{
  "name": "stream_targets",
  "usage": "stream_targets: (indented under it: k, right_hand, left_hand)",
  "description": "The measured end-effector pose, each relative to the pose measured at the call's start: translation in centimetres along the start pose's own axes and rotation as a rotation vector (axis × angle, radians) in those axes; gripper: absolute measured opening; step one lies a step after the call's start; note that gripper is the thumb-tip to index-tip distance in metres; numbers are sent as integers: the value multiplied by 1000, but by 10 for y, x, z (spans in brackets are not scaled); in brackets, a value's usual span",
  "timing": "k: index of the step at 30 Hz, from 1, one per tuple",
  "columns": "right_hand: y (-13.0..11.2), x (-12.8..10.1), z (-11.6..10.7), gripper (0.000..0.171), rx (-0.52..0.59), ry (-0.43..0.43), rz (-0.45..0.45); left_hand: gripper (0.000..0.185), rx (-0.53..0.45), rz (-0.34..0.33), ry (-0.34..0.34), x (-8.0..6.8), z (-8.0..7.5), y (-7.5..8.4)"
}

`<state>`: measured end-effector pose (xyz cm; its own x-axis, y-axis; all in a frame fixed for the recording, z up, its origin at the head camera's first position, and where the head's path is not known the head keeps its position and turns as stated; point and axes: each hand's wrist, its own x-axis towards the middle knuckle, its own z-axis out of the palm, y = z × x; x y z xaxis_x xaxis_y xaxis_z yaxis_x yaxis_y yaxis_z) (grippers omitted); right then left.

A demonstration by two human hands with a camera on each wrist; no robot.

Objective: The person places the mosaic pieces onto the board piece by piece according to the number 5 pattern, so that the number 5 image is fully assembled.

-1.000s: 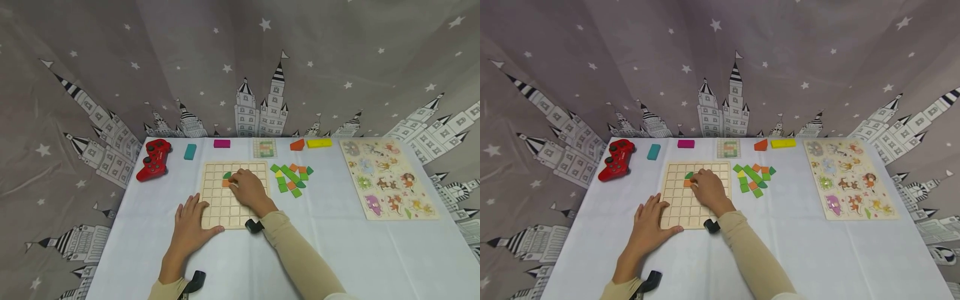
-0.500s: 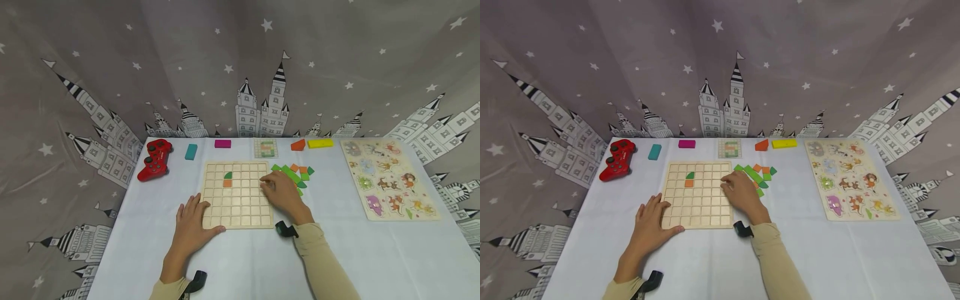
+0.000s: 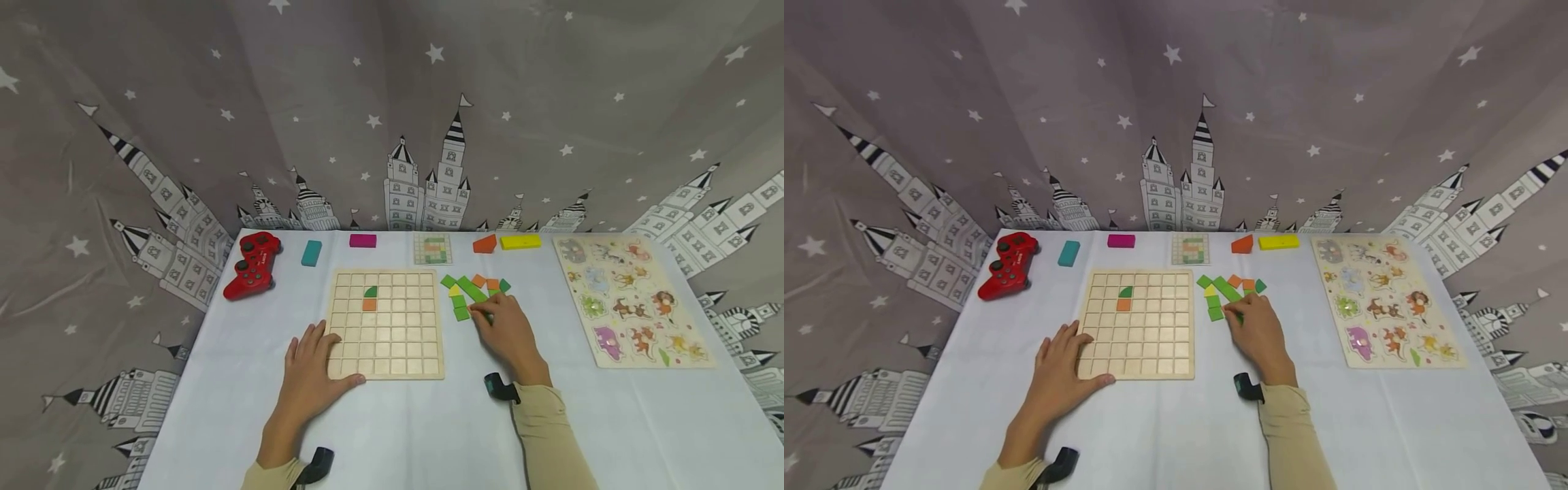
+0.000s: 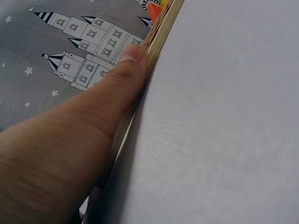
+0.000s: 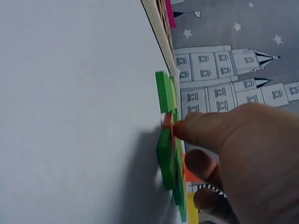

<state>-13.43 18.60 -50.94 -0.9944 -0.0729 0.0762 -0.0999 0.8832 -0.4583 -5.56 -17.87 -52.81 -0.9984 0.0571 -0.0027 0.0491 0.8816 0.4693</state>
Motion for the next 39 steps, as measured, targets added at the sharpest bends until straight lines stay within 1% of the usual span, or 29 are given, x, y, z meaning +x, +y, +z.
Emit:
stream_targets:
  k: [2,8,13,16,23,28,31,39]
  right_hand:
    - [-2,0,0,23,-17,-16,13]
    - [-3,-2,0,26,18,-55,2]
    - [-4,-1,2,33,-11,-83,5]
    - [-6,1,3,35,-31,-95,12]
    - [-9,1,1,36,-52,-87,29]
    - [-9,0,0,33,-45,-110,36]
    - [-8,0,1,33,-62,-114,31]
    - [-7,-2,-1,37,-98,-91,19]
  left_hand:
    - [91,-4,4,2,0,1,0]
    - [91,-5,3,1,0,1,1]
    - [92,7,6,20,0,2,-1]
    - [93,8,4,23,-1,2,-2]
    - [94,1,-8,10,-3,1,-1]
    - [94,3,1,15,-2,0,-1]
    - [93,5,10,22,-2,0,-1]
    - [92,-8,3,-3,0,-1,0]
